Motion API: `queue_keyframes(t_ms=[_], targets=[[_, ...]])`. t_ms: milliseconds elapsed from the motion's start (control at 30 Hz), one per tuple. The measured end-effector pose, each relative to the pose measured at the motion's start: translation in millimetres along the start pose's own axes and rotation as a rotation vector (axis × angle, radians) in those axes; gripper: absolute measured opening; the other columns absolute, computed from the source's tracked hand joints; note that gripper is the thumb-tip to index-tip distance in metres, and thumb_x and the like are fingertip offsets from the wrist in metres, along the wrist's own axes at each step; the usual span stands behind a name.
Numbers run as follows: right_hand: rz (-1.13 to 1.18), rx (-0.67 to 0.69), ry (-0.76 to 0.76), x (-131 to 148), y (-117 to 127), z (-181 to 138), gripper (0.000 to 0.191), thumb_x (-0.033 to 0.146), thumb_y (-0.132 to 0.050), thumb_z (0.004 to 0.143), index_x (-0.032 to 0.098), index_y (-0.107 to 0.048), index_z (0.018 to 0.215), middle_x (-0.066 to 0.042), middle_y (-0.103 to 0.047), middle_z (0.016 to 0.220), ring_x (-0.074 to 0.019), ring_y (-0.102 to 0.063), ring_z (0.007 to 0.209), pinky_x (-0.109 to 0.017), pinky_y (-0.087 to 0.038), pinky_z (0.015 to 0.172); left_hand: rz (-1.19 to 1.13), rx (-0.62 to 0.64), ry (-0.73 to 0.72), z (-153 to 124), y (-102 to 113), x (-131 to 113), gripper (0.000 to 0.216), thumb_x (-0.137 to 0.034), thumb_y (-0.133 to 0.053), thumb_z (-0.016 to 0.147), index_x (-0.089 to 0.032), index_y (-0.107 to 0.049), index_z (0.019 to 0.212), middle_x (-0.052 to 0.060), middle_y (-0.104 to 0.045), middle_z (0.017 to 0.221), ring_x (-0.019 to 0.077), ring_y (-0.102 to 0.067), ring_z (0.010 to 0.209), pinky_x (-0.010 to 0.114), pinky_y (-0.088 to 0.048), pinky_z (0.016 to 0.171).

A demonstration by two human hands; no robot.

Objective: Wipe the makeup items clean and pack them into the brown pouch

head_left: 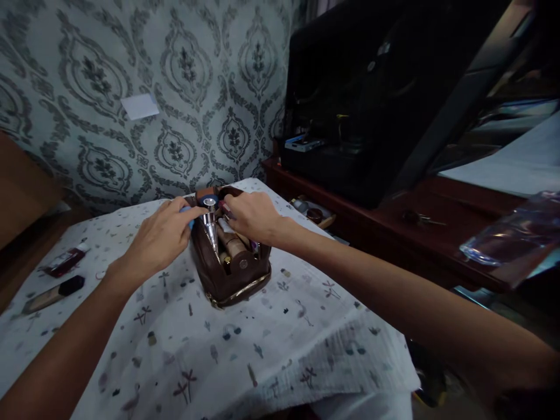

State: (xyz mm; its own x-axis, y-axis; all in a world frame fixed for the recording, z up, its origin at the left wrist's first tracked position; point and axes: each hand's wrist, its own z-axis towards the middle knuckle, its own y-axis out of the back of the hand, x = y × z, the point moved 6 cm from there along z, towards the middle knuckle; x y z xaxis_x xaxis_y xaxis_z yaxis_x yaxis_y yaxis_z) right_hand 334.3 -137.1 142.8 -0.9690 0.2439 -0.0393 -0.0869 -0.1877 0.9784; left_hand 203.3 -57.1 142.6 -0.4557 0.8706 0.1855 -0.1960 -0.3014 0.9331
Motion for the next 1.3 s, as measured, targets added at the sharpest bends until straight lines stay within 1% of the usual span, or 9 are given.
queue_keyframes(t_ms=[267, 400, 633, 800, 900, 1000, 1100, 1200, 1300], targets=[[-0.038, 0.016, 0.040, 6.3, -9.2, 9.6, 0.025, 0.023, -0.053, 0.100, 0.013, -0.073, 0.110, -0.020, -0.073, 0.118, -0.0323, -0.071, 0.108, -0.038, -0.053, 0.081, -0.069, -0.046, 0.012, -2.8, 0.0, 2.0, 0.053, -0.012, -0.040, 0.088, -0.032, -0.068, 0.129, 0.007, -0.059, 0.110, 0.0249, -0.058, 0.099, 0.033, -0.050, 0.077], [-0.048, 0.037, 0.050, 5.7, -10.4, 10.8, 0.025, 0.019, -0.053, 0.098, 0.013, -0.075, 0.108, -0.020, -0.074, 0.115, -0.0325, -0.072, 0.108, -0.038, -0.053, 0.081, -0.078, -0.043, -0.002, -5.2, 0.2, 3.3, 0.054, -0.012, -0.038, 0.089, -0.032, -0.067, 0.131, 0.007, -0.059, 0.107, 0.0242, -0.059, 0.098, 0.032, -0.050, 0.077], [-0.054, 0.035, 0.172, 12.3, -19.4, 12.4, 0.025, 0.020, -0.057, 0.096, 0.014, -0.074, 0.112, -0.018, -0.077, 0.109, -0.0321, -0.071, 0.110, -0.037, -0.052, 0.084, -0.097, -0.049, -0.019, -6.5, -1.3, 4.1, 0.054, -0.012, -0.036, 0.091, -0.031, -0.066, 0.131, 0.008, -0.059, 0.109, 0.0243, -0.060, 0.098, 0.034, -0.050, 0.082], [-0.024, 0.099, 0.154, 15.7, -25.9, 16.2, 0.027, 0.018, -0.059, 0.095, 0.015, -0.073, 0.117, -0.017, -0.076, 0.114, -0.0278, -0.071, 0.112, -0.032, -0.051, 0.084, -0.086, -0.054, -0.002, -6.5, -3.2, 5.3, 0.053, -0.016, -0.036, 0.091, -0.030, -0.065, 0.133, 0.009, -0.060, 0.111, 0.0267, -0.060, 0.102, 0.035, -0.051, 0.081], [-0.009, 0.073, 0.133, 13.8, -21.3, 14.8, 0.026, 0.015, -0.058, 0.094, 0.015, -0.073, 0.115, -0.016, -0.076, 0.113, -0.0282, -0.070, 0.112, -0.032, -0.050, 0.083, -0.094, -0.055, -0.005, -7.4, -4.5, 8.0, 0.054, -0.017, -0.036, 0.090, -0.030, -0.063, 0.135, 0.009, -0.060, 0.114, 0.0278, -0.060, 0.104, 0.037, -0.051, 0.082], [-0.016, -0.030, 0.137, 10.7, -5.0, 2.4, 0.027, 0.011, -0.053, 0.094, 0.013, -0.073, 0.112, -0.017, -0.076, 0.110, -0.0305, -0.067, 0.113, -0.033, -0.048, 0.080, -0.118, -0.052, -0.020, -8.4, -5.8, 10.8, 0.054, -0.019, -0.035, 0.092, -0.030, -0.062, 0.137, 0.009, -0.059, 0.114, 0.0273, -0.061, 0.104, 0.038, -0.051, 0.083], [0.030, -0.106, 0.111, 2.4, 17.1, -21.6, 0.025, 0.013, -0.052, 0.094, 0.014, -0.072, 0.108, -0.014, -0.075, 0.104, -0.0293, -0.068, 0.104, -0.033, -0.045, 0.075, -0.147, -0.064, -0.029, -9.6, -5.2, 12.3, 0.050, -0.024, -0.034, 0.094, -0.027, -0.063, 0.135, 0.010, -0.059, 0.113, 0.0282, -0.061, 0.103, 0.040, -0.051, 0.082], [0.139, -0.069, 0.062, -7.9, 28.8, -45.9, 0.020, 0.021, -0.055, 0.095, 0.019, -0.074, 0.102, -0.006, -0.074, 0.094, -0.0241, -0.067, 0.091, -0.030, -0.041, 0.072, -0.194, -0.075, -0.028, -11.0, -3.3, 11.9, 0.048, -0.027, -0.033, 0.095, -0.027, -0.064, 0.133, 0.010, -0.059, 0.112, 0.0279, -0.061, 0.103, 0.040, -0.051, 0.085], [0.224, -0.039, 0.095, -7.9, 25.6, -59.0, 0.017, 0.026, -0.058, 0.096, 0.021, -0.074, 0.099, -0.003, -0.072, 0.089, -0.0208, -0.064, 0.086, -0.029, -0.037, 0.070, -0.209, -0.063, -0.017, -11.8, -2.3, 10.6, 0.048, -0.027, -0.032, 0.096, -0.027, -0.063, 0.133, 0.010, -0.059, 0.112, 0.0286, -0.060, 0.105, 0.041, -0.051, 0.087]])
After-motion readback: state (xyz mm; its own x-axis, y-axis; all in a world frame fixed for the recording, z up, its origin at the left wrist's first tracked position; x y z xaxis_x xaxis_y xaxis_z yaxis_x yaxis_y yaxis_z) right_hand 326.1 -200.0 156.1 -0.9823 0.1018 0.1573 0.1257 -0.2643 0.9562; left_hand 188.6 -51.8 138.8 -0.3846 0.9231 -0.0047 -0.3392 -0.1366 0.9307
